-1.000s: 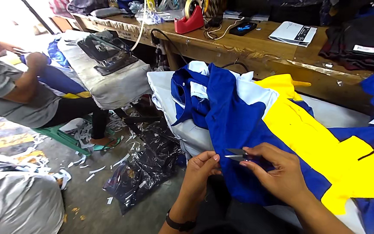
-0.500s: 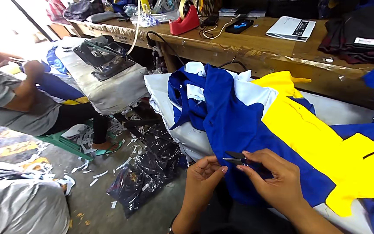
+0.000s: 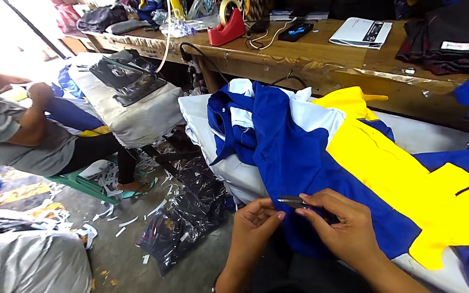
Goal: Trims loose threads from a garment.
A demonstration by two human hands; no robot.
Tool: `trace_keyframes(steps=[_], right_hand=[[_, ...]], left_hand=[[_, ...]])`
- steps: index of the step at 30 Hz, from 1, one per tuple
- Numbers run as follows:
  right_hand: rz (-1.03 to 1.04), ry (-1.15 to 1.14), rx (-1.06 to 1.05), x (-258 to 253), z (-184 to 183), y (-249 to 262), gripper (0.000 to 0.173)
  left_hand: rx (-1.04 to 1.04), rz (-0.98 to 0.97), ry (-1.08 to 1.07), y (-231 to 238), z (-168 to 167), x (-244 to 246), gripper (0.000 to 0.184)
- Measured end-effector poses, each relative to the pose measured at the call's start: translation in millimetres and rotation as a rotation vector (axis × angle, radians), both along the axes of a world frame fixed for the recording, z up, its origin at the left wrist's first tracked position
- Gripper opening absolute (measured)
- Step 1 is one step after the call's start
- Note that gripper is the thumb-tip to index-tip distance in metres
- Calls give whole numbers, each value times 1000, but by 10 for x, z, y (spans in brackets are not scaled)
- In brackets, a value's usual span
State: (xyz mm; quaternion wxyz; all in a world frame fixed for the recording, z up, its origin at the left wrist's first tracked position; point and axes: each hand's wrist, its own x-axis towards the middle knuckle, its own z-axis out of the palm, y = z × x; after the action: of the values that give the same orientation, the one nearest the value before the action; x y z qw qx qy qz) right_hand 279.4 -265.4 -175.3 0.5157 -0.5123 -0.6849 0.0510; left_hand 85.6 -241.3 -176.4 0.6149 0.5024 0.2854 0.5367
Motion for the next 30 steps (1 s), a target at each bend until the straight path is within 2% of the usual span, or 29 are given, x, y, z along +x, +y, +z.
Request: trace_keyframes(steps=[3, 5, 8, 11, 14, 16, 18, 21, 25, 30], right_hand=[[10, 38, -16, 20, 16, 2, 23], [81, 177, -74, 31, 53, -7, 25], [322, 476, -201, 49, 128, -30, 26], [513, 623, -333, 63, 98, -61, 31], [554, 612, -442, 48, 17, -109, 44], [572, 591, -525, 30, -9, -144, 45], [626, 591, -632, 26, -4, -175, 44], [734, 688, -757, 13, -19, -215, 43], [828, 883, -874, -13, -5, -236, 44], [823, 917, -916, -25, 9, -225, 44]], left_hand=[[11, -2, 13, 1, -9, -6, 20], [11, -20, 0, 12, -29, -17, 18], [-30, -94, -83, 52, -92, -35, 19], [-77, -96, -87, 66, -114, 12, 22], [20, 21, 75, 46, -98, 113, 12], [166, 136, 228, 45, -170, 147, 8], [229, 208, 293, 38, -206, 144, 11], [191, 179, 210, 17, -208, 115, 6], [175, 118, 96, 5, -222, 80, 9], [97, 110, -22, 16, -216, 85, 7]])
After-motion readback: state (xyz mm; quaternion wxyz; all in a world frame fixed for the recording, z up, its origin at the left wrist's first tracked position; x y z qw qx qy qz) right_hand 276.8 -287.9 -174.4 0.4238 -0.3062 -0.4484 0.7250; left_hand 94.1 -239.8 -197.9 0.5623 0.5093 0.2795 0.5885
